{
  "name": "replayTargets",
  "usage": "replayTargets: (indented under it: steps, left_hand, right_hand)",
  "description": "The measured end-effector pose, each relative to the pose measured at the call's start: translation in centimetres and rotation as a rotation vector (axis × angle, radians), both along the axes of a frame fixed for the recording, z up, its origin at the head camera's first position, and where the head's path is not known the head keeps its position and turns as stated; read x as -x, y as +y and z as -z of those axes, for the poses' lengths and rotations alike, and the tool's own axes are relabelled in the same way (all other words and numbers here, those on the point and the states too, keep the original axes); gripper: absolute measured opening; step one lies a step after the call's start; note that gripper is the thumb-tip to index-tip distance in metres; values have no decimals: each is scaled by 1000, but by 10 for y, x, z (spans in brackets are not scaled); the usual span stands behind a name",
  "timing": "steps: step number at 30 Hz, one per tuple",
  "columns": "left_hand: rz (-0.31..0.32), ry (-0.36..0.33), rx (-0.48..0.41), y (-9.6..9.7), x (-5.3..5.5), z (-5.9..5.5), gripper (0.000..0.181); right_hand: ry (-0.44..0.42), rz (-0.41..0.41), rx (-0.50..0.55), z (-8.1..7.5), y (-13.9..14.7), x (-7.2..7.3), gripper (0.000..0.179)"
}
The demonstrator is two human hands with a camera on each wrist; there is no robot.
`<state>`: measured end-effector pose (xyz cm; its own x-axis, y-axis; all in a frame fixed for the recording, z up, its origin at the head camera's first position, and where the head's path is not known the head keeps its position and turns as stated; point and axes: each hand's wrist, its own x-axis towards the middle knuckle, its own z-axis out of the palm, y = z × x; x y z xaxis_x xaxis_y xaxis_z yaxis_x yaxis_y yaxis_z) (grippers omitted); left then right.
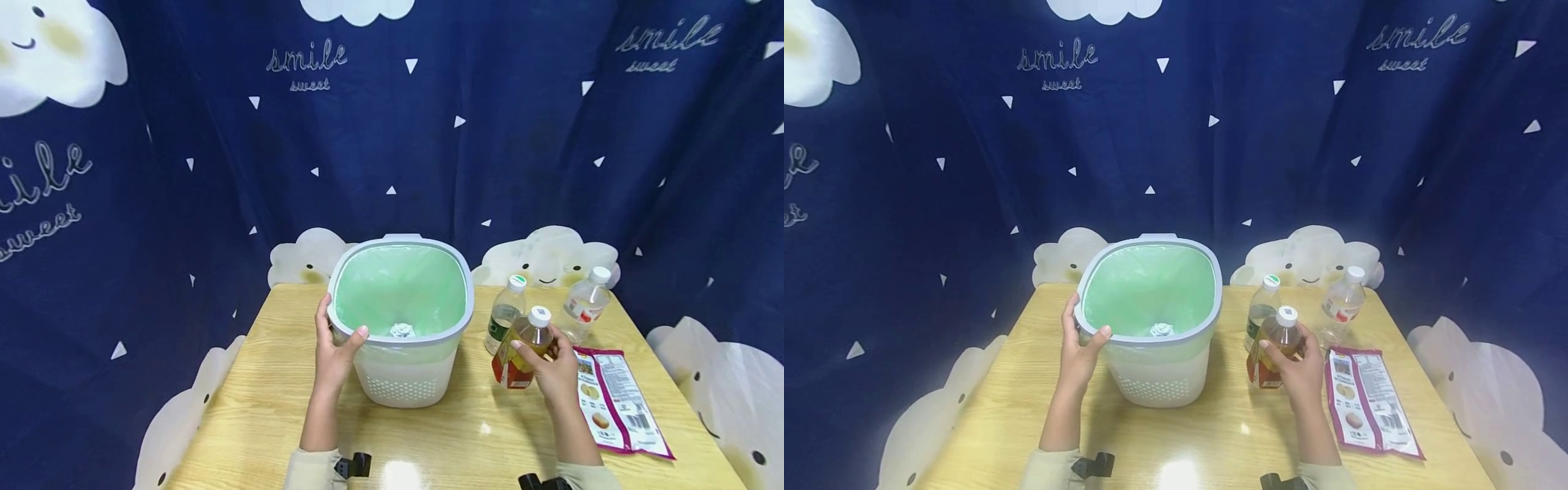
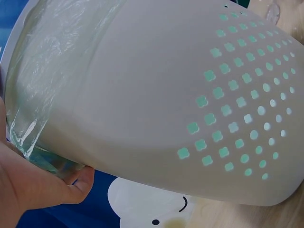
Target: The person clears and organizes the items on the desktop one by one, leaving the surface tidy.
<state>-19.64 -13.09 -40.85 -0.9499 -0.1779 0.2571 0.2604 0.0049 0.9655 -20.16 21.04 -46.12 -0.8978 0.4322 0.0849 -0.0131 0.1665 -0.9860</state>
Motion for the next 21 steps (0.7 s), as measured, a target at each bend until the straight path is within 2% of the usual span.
replayTargets:
  steps: [2, 5, 13, 18, 21]
  left_hand:
    - [-1, 3, 7, 1, -3, -5, 88]
    - [-2, 4, 9, 2, -4, -6, 87]
    - [9, 24, -16, 2, -2, -5, 87]
    - [-1, 10, -8, 2, -2, -4, 87]
    - [-7, -4, -5, 2, -3, -5, 88]
  right_hand:
    - [-2, 0, -6, -7, -2, -2, 69]
    - [2, -15, 12, -18, -3, -6, 71]
    - [27, -62, 103, -42, -5, -10, 69]
    - [75, -87, 101, -54, -7, -10, 63]
    - [145, -122, 137, -63, -7, -9, 55]
